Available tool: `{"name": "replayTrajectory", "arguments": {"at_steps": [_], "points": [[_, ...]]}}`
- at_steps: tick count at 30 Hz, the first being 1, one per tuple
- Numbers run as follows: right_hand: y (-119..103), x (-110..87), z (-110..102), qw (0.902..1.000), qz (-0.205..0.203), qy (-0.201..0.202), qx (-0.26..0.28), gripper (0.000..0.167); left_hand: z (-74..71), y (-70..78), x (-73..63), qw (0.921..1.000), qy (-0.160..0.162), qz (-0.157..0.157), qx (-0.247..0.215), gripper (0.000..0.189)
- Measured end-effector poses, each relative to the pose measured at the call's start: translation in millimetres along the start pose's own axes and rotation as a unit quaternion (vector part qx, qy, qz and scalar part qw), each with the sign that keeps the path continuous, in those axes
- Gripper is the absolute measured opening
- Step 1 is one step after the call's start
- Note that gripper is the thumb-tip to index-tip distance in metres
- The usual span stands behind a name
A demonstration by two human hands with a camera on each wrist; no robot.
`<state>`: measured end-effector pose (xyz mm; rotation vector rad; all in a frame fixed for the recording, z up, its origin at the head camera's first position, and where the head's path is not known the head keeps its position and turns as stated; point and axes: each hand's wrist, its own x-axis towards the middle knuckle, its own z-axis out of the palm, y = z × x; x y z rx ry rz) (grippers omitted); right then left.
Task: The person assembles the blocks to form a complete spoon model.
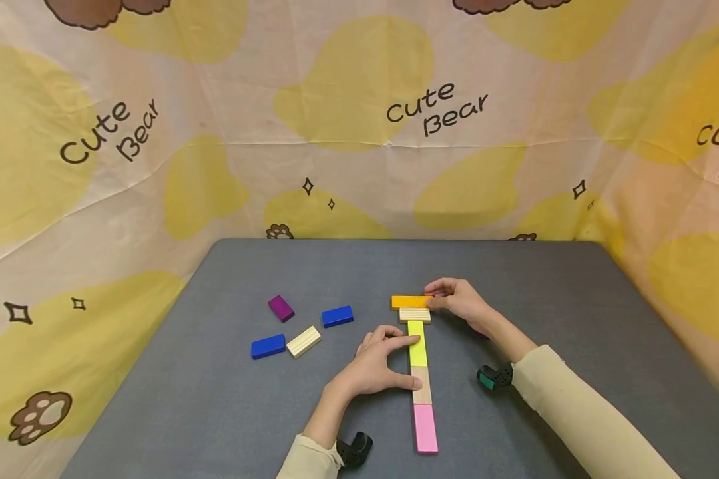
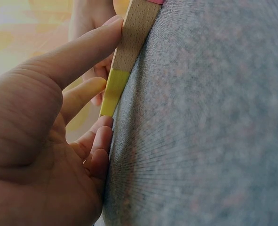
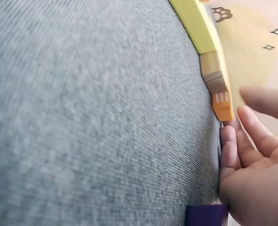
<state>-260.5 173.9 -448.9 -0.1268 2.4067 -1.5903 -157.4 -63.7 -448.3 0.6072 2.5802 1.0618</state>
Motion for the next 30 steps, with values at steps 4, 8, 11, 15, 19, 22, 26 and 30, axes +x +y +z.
{"name": "replayTrajectory", "arguments": {"at_steps": [4,8,11,15,19,22,26,30], "points": [[-1,-12.5,-13,0.9989,-0.030,0.024,-0.027,0.034,0.3,0.6,-0.4,1.0000,-0.001,-0.003,0.002,0.075],[1,-33.5,-33,0.9958,-0.067,0.059,-0.023,0.036,-0.4,0.8,-0.6,1.0000,-0.001,-0.004,0.001,0.076],[5,-53.9,-45,0.9936,-0.085,0.074,0.013,0.039,-1.2,0.3,-0.9,1.0000,0.001,-0.002,0.000,0.076],[14,-80.4,-53,0.9915,-0.087,0.088,0.042,0.042,-1.7,-1.4,-1.5,1.0000,0.003,0.006,-0.003,0.077],[23,-99.7,-54,0.9903,-0.076,0.115,0.018,0.041,-2.2,-2.5,-2.3,0.9999,0.007,0.010,-0.004,0.077],[28,-109.9,-55,0.9878,-0.073,0.138,-0.002,0.043,-2.2,-2.5,-2.4,0.9999,0.007,0.010,-0.004,0.076],[35,-118.8,-56,0.9860,-0.076,0.148,-0.006,0.045,-1.7,-2.1,-1.3,1.0000,0.004,0.008,-0.004,0.077],[42,-121.6,-56,0.9872,-0.080,0.138,0.000,0.049,-0.5,-2.3,0.2,1.0000,0.001,0.006,-0.003,0.076]]}}
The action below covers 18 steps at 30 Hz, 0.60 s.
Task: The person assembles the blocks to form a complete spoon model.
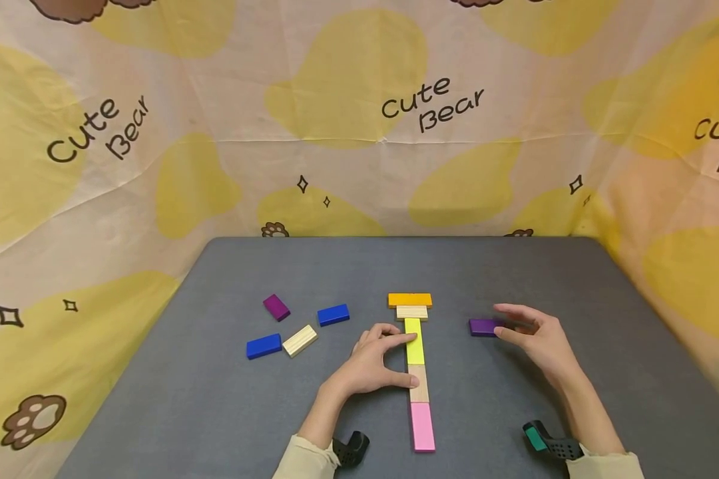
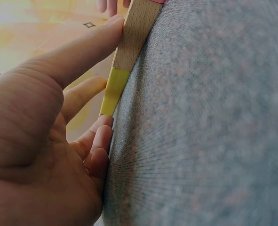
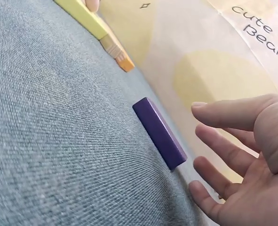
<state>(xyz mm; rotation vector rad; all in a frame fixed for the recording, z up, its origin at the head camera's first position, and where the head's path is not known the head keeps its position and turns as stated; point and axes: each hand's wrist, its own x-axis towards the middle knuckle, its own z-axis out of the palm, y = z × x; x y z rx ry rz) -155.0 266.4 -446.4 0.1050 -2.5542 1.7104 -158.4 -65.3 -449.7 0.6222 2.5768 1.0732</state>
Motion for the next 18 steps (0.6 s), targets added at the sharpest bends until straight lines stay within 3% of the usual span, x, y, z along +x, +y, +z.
{"name": "replayTrajectory", "arguments": {"at_steps": [12,18], "points": [[8.5,2.0,-0.2,0.9995,0.006,-0.032,0.002,0.052,-0.9,1.2,-0.8,1.0000,0.001,0.005,-0.004,0.076],[9.2,1.6,-1.3,0.9980,-0.005,-0.051,-0.038,0.053,-0.6,1.2,-0.5,1.0000,-0.003,0.000,-0.002,0.076]]}}
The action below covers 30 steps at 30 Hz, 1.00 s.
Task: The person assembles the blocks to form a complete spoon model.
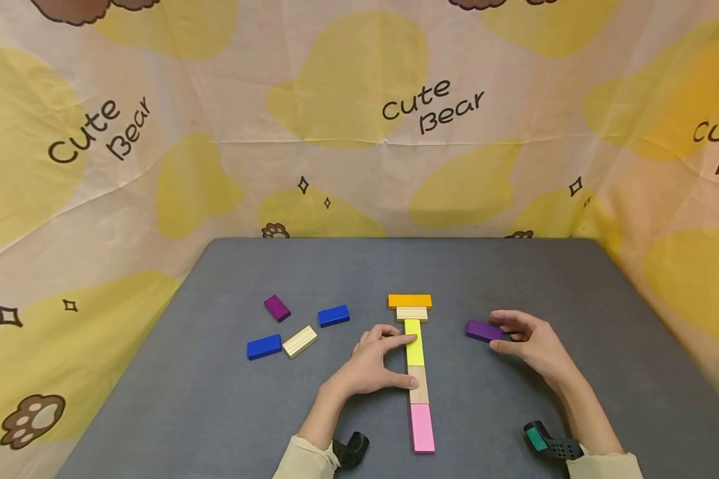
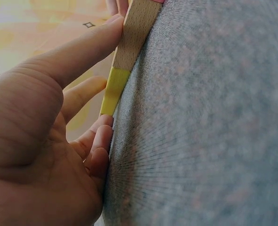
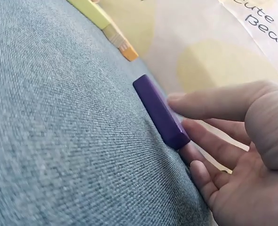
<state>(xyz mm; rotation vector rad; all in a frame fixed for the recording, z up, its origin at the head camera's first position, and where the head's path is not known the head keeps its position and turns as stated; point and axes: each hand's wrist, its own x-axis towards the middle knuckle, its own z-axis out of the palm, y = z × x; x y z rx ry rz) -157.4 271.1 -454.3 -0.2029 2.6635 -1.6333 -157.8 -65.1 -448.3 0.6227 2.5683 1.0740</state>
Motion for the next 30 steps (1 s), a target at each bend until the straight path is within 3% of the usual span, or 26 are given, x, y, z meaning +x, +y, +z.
{"name": "replayTrajectory", "arguments": {"at_steps": [5,17,24,30], "points": [[2,1.5,0,0.9989,-0.028,-0.017,-0.033,0.053,0.9,-0.7,0.4,1.0000,-0.001,-0.002,0.001,0.076],[2,6.9,3,0.9958,-0.062,-0.065,-0.017,0.067,1.1,-1.0,0.6,1.0000,0.004,-0.001,0.003,0.076],[0,15.1,6,0.9912,-0.076,-0.092,-0.058,0.070,1.9,-0.4,0.4,1.0000,0.005,0.001,0.004,0.076],[2,19.8,5,0.9884,-0.094,-0.103,-0.060,0.070,1.8,-0.5,0.5,1.0000,0.004,0.001,0.006,0.076]]}}
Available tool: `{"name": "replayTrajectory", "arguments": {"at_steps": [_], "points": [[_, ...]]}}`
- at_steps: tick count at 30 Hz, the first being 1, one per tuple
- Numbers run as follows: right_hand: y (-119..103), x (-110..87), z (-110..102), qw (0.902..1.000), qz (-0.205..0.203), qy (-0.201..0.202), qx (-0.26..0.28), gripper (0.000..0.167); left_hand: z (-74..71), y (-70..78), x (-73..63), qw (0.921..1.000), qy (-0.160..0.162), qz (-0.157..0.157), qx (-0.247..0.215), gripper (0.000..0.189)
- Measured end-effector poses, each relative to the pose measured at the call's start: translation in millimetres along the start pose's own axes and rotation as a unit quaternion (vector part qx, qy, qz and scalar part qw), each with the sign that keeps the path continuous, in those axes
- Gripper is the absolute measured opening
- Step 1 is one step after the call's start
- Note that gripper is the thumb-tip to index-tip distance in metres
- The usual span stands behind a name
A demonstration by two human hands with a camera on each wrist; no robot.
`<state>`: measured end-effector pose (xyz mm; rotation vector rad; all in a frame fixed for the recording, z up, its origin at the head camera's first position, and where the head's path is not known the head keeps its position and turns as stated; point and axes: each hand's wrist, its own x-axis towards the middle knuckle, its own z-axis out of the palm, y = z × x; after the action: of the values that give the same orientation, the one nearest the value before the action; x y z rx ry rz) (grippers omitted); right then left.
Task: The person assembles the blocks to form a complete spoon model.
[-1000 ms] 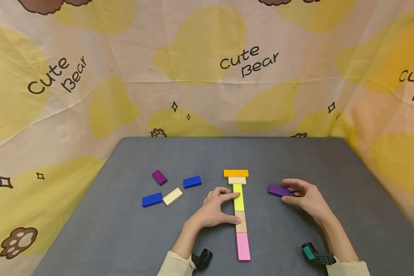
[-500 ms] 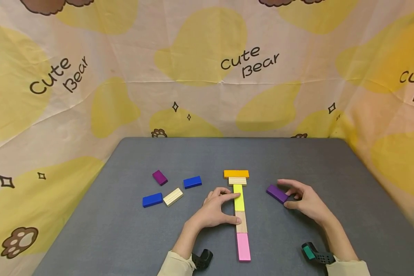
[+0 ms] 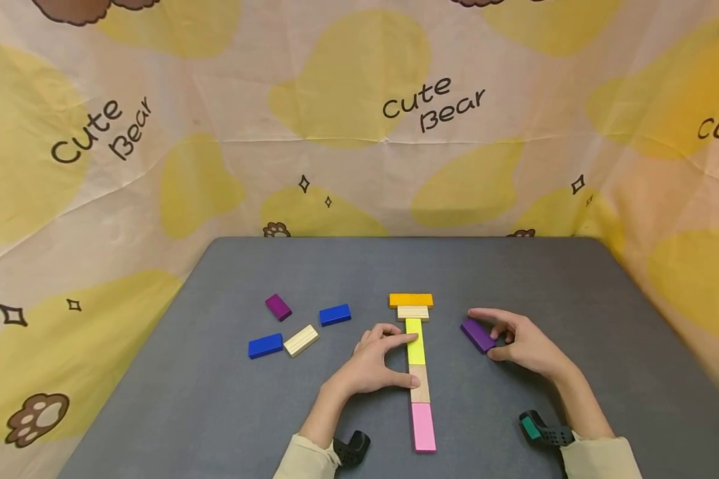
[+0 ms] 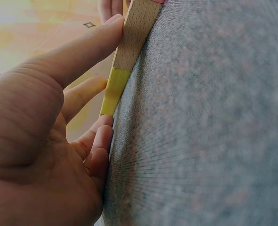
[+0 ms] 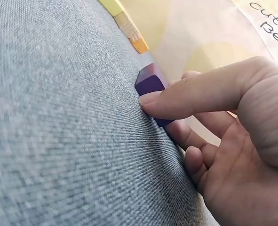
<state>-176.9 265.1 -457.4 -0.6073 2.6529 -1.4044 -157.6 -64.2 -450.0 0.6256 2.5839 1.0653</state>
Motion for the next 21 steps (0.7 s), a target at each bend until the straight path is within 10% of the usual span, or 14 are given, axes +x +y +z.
{"name": "replayTrajectory", "arguments": {"at_steps": [21], "points": [[-3.1,-2.2,-0.4,0.9991,0.027,0.001,0.032,0.072,-0.1,0.5,-0.8,1.0000,0.001,-0.001,-0.001,0.076]]}}
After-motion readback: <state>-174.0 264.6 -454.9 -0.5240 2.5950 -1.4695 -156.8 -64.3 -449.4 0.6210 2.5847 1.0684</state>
